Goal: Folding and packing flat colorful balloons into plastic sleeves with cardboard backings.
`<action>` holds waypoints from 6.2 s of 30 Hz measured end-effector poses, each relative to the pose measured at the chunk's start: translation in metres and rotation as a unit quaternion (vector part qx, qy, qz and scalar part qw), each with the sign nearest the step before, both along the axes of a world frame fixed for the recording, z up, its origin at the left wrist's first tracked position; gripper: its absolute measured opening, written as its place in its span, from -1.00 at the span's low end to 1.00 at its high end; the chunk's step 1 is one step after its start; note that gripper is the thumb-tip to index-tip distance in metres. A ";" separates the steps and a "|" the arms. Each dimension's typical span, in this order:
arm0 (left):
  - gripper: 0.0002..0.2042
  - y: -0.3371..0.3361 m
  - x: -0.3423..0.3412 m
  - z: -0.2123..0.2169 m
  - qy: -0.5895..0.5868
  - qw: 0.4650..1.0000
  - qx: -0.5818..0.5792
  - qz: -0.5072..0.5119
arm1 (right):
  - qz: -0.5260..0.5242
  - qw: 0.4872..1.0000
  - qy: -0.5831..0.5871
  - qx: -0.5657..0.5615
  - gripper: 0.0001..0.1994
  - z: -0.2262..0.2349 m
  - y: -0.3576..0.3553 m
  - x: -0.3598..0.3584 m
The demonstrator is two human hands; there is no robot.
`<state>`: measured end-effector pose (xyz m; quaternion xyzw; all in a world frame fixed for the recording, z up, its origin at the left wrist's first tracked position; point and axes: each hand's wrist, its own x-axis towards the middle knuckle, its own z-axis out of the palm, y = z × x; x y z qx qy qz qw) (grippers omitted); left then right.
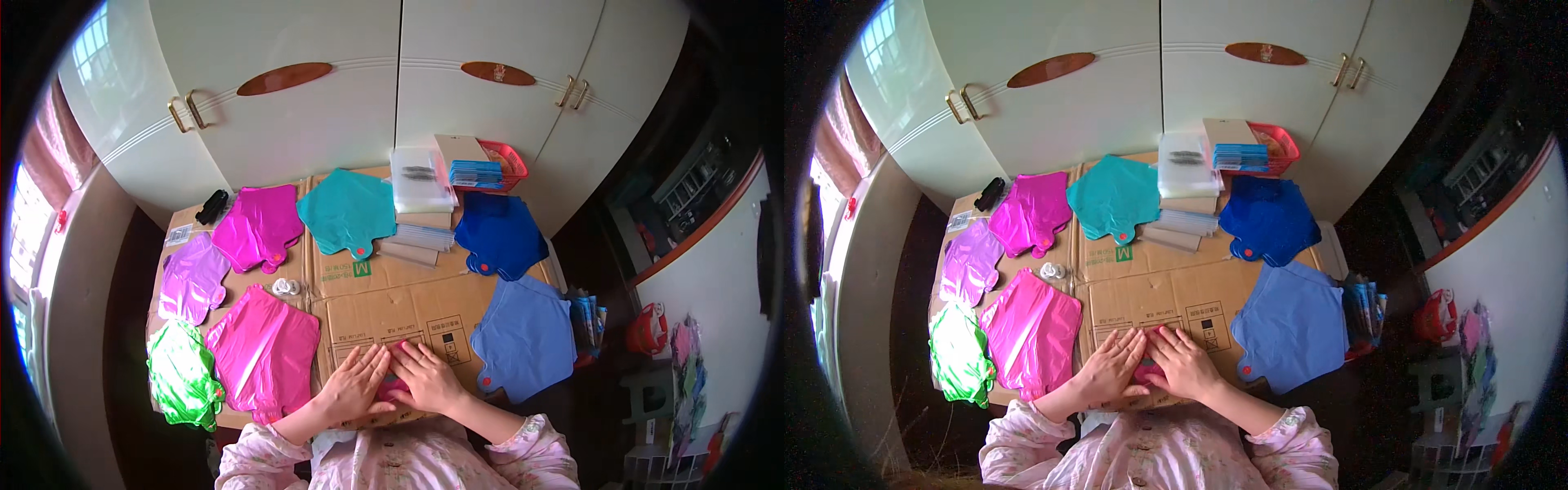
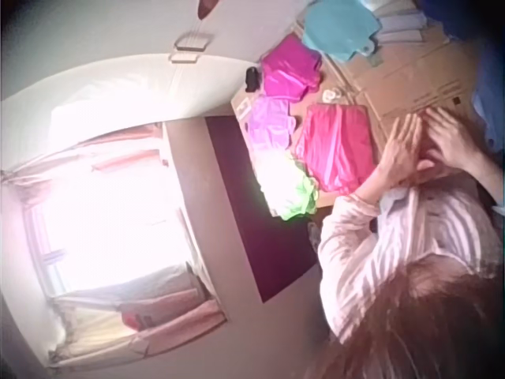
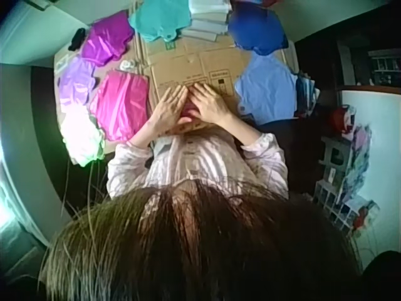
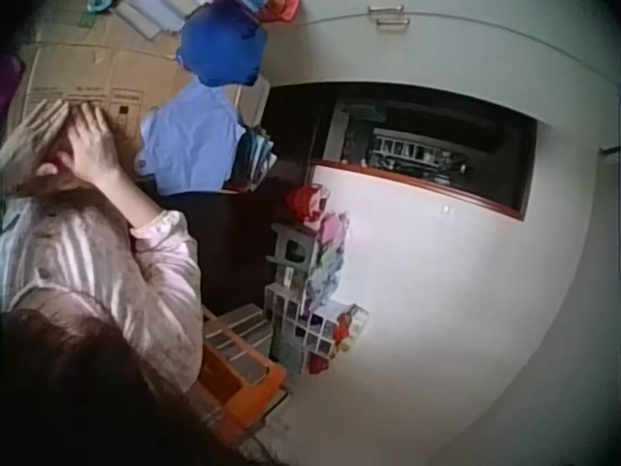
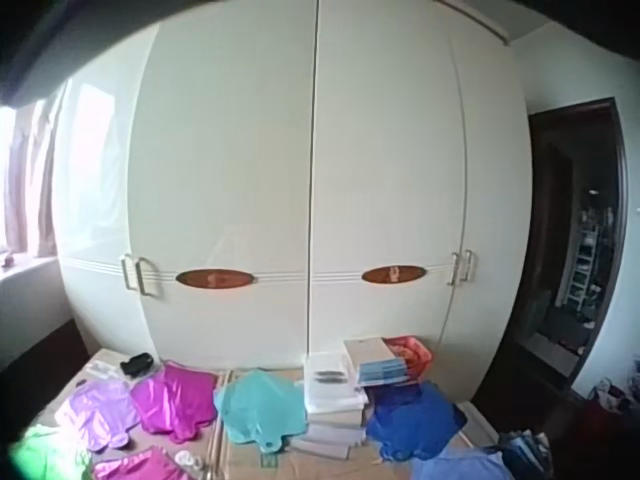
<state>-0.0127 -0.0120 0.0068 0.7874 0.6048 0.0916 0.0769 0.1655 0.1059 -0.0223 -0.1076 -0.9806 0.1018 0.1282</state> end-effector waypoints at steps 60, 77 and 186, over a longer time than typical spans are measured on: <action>-0.77 -0.021 -0.036 0.018 0.032 0.987 0.151 -0.039 | -0.063 0.809 0.030 -0.584 -0.71 0.030 0.078 -0.057; -0.42 -0.054 0.025 -0.014 -0.050 0.967 0.108 0.227 | -0.003 0.901 -0.107 -0.421 -0.49 0.014 0.057 -0.088; -0.27 -0.031 0.024 -0.002 0.040 0.980 0.039 0.190 | 0.020 0.894 -0.115 -0.432 -0.69 0.045 0.055 -0.085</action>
